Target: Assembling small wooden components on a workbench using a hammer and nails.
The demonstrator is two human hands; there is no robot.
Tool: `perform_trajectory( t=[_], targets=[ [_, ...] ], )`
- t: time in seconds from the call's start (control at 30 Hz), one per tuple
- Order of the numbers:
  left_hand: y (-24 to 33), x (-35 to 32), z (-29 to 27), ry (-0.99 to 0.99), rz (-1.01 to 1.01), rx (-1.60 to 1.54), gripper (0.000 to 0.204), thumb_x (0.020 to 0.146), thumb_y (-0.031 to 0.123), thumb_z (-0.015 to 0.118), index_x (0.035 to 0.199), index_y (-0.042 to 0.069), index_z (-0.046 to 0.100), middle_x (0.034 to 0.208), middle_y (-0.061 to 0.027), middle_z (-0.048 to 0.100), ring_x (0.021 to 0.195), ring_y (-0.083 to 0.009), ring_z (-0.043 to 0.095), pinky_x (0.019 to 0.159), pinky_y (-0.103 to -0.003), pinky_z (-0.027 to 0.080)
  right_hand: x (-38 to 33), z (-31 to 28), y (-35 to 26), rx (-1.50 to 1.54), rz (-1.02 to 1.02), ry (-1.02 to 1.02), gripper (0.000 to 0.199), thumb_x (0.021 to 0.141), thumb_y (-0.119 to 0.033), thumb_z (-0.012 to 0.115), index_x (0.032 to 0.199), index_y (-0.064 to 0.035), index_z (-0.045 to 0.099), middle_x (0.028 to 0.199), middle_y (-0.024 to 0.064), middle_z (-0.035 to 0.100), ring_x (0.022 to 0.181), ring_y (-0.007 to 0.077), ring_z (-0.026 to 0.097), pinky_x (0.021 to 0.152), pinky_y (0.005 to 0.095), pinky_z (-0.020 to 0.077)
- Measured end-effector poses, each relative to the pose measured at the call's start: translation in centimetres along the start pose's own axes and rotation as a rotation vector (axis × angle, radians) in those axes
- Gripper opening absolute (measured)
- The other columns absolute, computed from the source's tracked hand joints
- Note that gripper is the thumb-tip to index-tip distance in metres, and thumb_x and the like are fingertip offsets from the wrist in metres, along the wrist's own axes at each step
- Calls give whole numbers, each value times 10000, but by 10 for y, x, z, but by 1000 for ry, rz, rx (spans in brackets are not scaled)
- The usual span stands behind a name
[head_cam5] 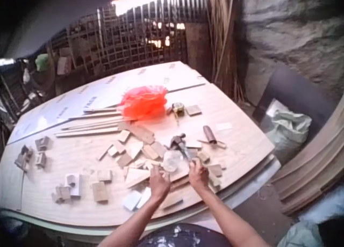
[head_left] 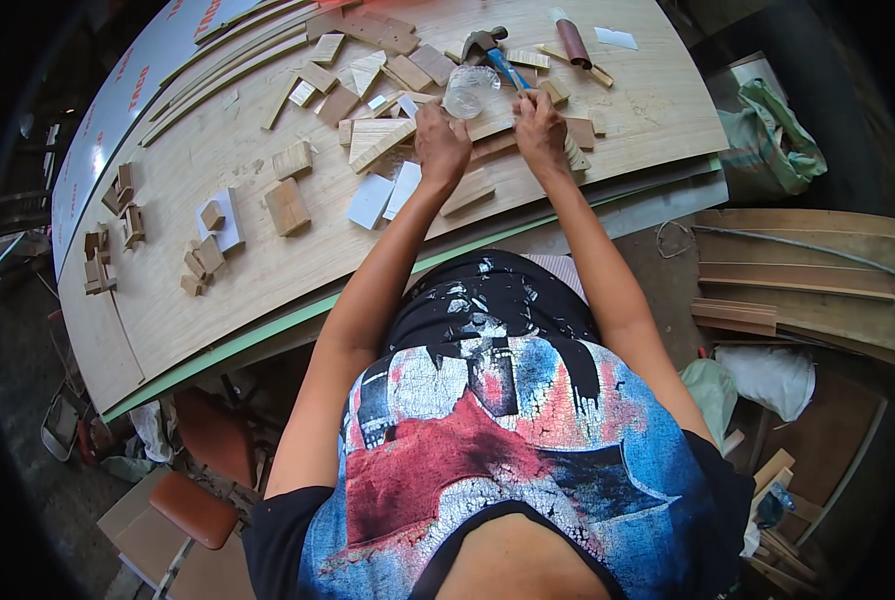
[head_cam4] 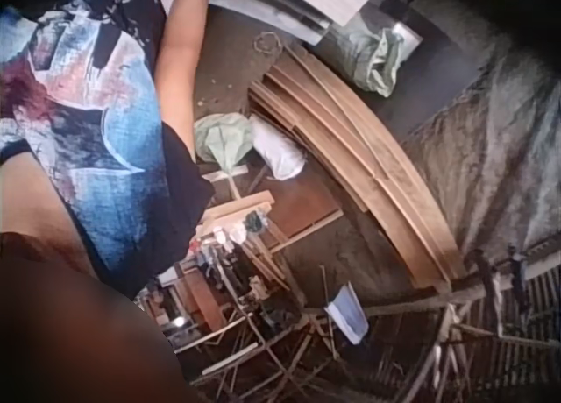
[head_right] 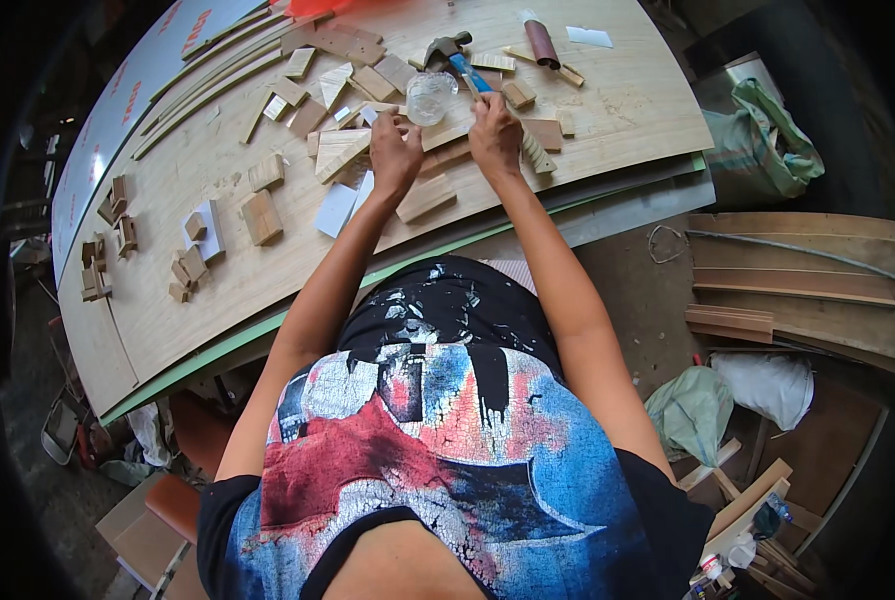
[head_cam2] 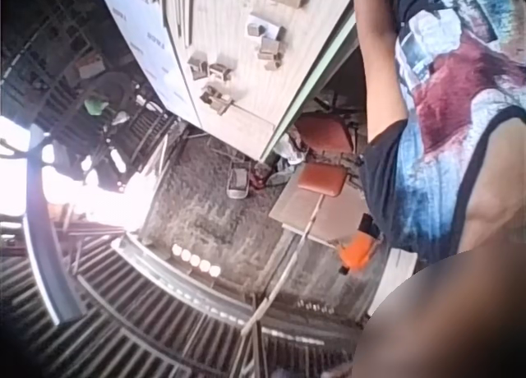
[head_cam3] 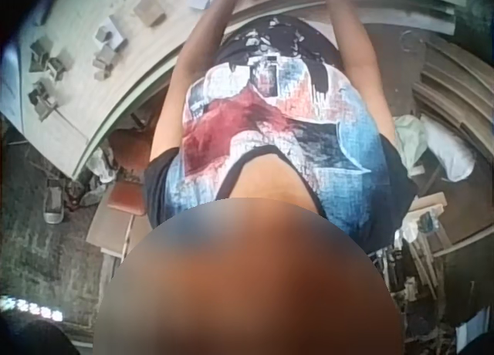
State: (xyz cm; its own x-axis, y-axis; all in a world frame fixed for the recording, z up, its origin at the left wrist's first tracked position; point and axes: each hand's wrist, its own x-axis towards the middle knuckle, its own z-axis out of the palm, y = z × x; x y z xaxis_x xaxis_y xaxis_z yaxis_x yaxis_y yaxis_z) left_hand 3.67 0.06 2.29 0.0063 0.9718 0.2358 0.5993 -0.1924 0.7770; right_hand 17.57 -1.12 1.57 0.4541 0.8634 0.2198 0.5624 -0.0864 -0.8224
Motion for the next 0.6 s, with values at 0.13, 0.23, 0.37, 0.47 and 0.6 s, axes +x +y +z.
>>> perform_trajectory(
  t=[0.13,0.23,0.37,0.47,0.6],
  targets=[
    [-20,18,13,-62,-62,5,465,744,67,484,1182,-33,366,938,-183,512,777,-269,526,698,-339,418,24,15,4,167,105,-100,184,818,-163,406,882,-29,515,726,136,580,655,265,570,615,361,437],
    [-28,29,21,-240,-207,-199,474,723,22,436,1191,-11,370,976,-249,492,893,-366,489,775,-378,404,29,18,6,253,183,-194,210,829,-177,397,924,-31,514,796,82,572,701,180,576,590,291,448],
    [-35,35,22,-378,-292,-338,479,714,16,432,1190,25,385,952,-96,523,772,-132,513,590,-280,429,22,21,-10,382,297,-338,215,855,-177,379,991,-36,468,929,57,554,789,144,572,587,246,456],
    [-13,30,10,-382,-533,-802,412,758,39,413,1170,54,399,962,-42,524,746,-107,506,609,-276,426,18,15,-21,378,273,-322,208,860,-173,370,987,-35,460,947,67,562,787,143,573,586,237,451],
    [-6,30,-1,-320,-660,-1083,326,809,110,397,1131,91,444,856,-28,526,684,-110,470,637,-319,417,11,9,-37,498,266,-237,195,828,-150,390,928,-16,490,863,62,590,682,127,575,514,238,451]
  ],
)
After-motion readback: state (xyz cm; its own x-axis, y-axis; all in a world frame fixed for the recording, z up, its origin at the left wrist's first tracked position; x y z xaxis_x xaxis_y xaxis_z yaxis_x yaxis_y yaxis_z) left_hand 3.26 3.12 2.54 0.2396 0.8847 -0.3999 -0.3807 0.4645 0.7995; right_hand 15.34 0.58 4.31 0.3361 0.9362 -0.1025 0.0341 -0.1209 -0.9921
